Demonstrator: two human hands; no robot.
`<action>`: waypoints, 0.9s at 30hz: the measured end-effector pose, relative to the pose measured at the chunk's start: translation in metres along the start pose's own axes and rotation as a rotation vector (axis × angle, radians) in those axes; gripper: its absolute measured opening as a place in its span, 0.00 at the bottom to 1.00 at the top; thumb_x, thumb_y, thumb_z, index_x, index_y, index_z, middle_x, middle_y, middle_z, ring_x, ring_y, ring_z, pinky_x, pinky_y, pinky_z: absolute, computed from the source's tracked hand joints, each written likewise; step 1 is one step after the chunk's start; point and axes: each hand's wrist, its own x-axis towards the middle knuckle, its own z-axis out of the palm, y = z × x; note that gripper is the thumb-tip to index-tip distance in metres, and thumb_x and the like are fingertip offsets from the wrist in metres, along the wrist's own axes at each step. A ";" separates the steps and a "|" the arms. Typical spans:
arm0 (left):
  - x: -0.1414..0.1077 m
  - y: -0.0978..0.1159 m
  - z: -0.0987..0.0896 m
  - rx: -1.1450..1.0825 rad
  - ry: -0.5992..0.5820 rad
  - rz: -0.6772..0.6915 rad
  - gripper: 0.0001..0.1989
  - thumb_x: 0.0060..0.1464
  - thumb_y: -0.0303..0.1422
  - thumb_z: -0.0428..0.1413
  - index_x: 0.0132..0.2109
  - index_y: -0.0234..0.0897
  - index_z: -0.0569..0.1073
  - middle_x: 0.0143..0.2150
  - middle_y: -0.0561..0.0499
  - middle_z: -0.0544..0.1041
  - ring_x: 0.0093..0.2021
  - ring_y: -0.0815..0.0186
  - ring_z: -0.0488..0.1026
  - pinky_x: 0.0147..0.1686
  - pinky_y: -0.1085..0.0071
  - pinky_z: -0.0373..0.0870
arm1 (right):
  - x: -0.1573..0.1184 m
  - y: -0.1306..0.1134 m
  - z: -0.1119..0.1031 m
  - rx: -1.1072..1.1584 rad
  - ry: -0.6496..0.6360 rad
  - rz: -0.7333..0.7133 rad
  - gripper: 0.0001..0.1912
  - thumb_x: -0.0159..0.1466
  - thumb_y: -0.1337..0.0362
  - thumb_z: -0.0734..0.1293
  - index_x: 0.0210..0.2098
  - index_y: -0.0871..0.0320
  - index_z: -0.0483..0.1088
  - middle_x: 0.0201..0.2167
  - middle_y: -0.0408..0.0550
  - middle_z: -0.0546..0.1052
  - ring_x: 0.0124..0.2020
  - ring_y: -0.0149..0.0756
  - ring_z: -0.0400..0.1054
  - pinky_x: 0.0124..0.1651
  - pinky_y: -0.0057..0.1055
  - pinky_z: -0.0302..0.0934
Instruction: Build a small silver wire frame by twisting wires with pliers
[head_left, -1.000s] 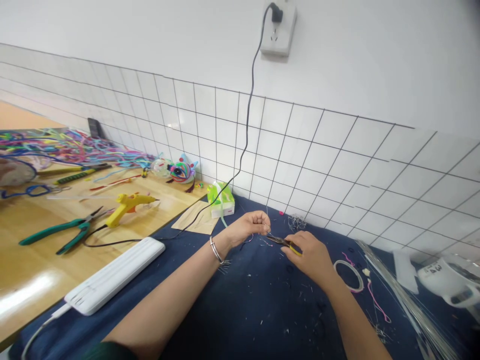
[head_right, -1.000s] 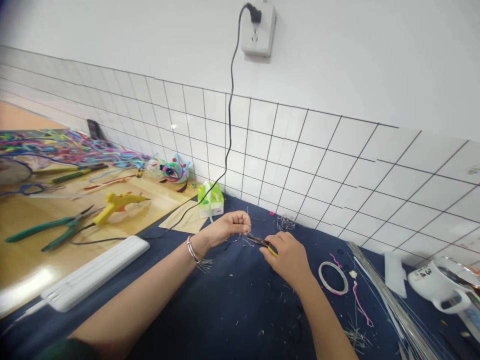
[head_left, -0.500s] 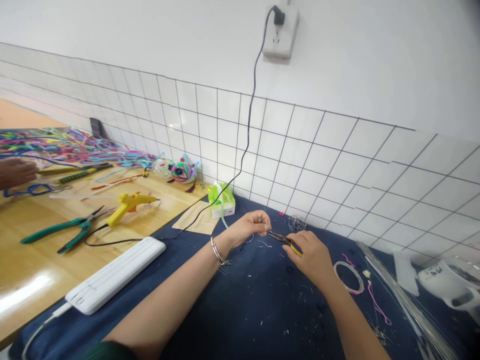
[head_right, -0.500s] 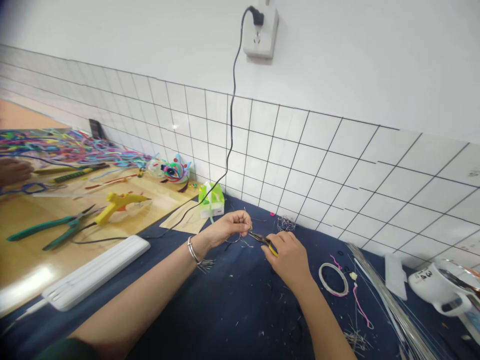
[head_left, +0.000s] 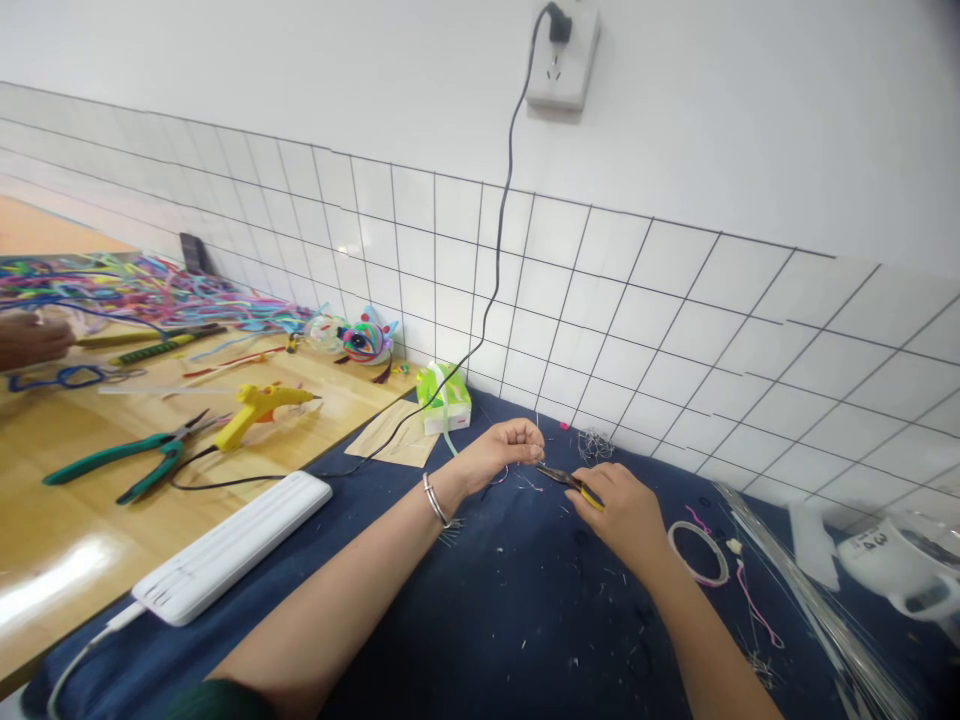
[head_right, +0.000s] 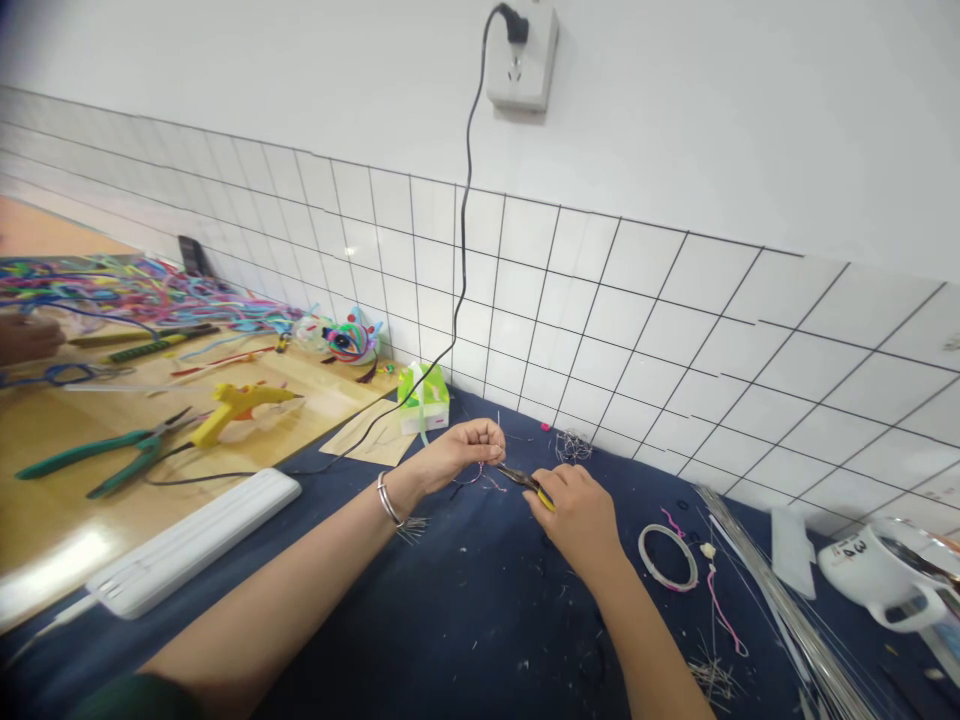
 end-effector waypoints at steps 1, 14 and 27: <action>0.000 0.000 0.000 -0.004 0.005 0.002 0.07 0.45 0.29 0.58 0.33 0.31 0.68 0.29 0.51 0.69 0.29 0.72 0.65 0.31 0.74 0.59 | 0.000 0.000 0.000 -0.001 -0.006 0.002 0.10 0.61 0.59 0.60 0.38 0.53 0.70 0.30 0.46 0.72 0.34 0.33 0.64 0.38 0.27 0.56; 0.004 -0.010 -0.011 -0.021 0.022 -0.019 0.09 0.47 0.30 0.57 0.38 0.32 0.68 0.31 0.50 0.71 0.29 0.71 0.69 0.33 0.73 0.63 | -0.002 0.020 -0.002 0.127 -0.235 0.026 0.12 0.58 0.53 0.62 0.36 0.51 0.70 0.29 0.45 0.71 0.33 0.35 0.63 0.34 0.30 0.57; 0.001 -0.027 0.003 -0.075 -0.076 -0.142 0.12 0.46 0.30 0.58 0.39 0.32 0.69 0.31 0.50 0.71 0.30 0.70 0.69 0.32 0.73 0.64 | -0.020 0.039 0.056 0.218 -0.544 0.045 0.24 0.48 0.49 0.69 0.42 0.52 0.69 0.40 0.50 0.70 0.45 0.44 0.59 0.46 0.40 0.49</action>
